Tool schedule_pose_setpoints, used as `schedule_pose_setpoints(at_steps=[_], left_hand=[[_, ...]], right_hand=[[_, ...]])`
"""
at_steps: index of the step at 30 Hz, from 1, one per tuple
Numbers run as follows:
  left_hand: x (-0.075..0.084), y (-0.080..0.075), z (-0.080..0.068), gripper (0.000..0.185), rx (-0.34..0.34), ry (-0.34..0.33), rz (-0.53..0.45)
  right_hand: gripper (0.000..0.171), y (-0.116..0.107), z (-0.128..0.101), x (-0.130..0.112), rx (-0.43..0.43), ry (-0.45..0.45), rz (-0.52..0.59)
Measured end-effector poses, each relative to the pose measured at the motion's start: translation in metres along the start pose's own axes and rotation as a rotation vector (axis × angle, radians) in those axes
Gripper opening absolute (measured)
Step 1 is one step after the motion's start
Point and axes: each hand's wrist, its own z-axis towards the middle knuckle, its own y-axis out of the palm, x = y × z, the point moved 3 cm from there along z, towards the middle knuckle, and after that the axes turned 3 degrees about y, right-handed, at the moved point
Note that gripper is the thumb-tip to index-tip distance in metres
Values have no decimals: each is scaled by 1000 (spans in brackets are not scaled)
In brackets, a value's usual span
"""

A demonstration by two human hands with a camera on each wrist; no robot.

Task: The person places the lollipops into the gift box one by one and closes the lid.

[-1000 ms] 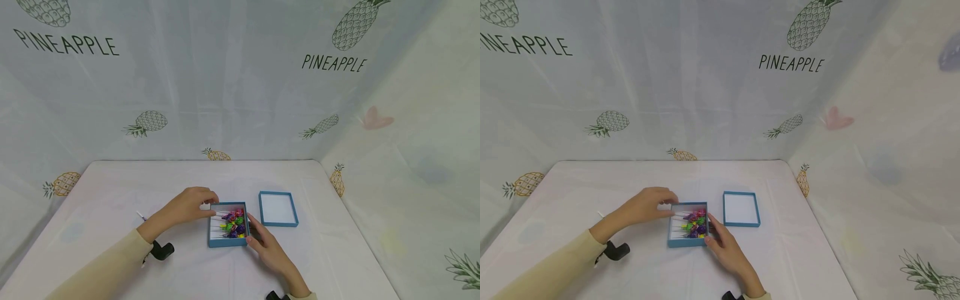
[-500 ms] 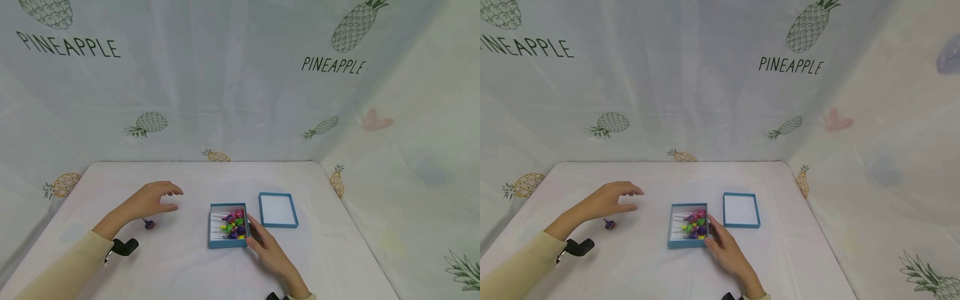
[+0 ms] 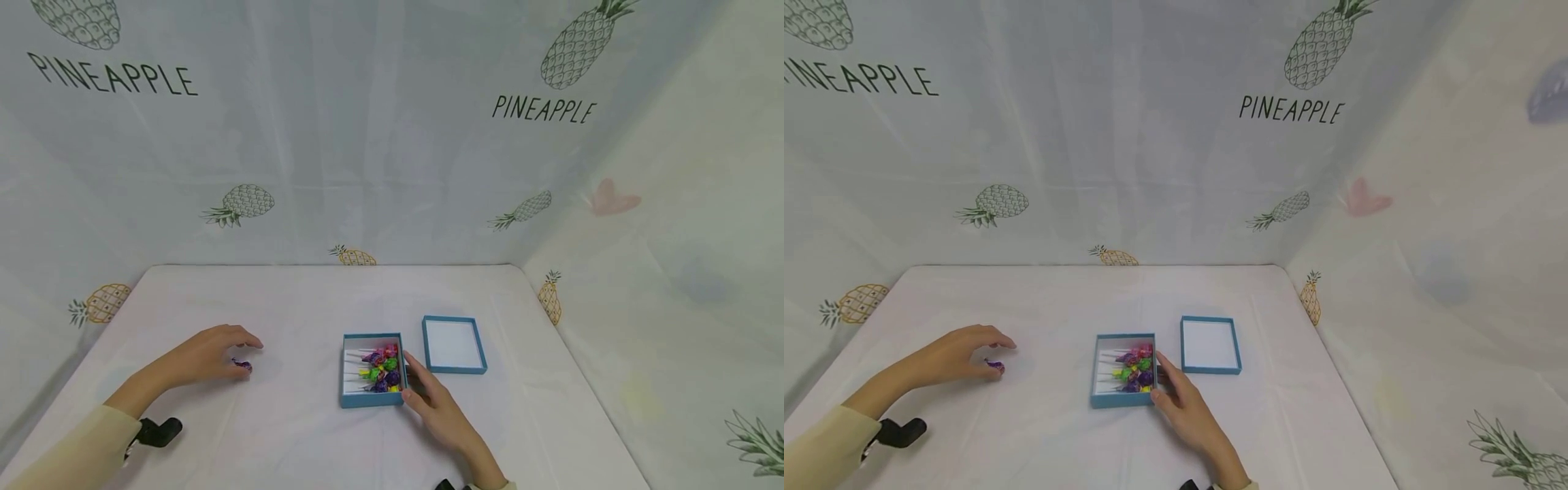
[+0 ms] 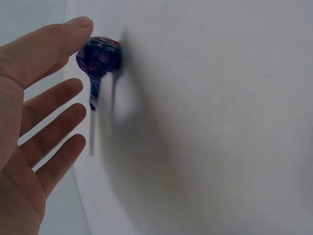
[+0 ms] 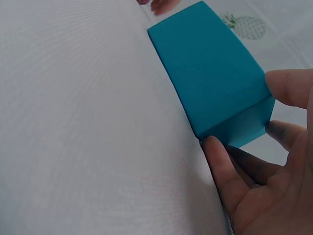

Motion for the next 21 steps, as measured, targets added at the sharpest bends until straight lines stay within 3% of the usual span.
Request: schedule_pose_setpoints(at_steps=[8,21], left_hand=[[-7,6,-14,35,28,98,39],[-2,7,-17,30,89,155,54]], right_hand=[[63,0,0,-1,-3,8,-3],[63,1,2,4,4,12,-18]])
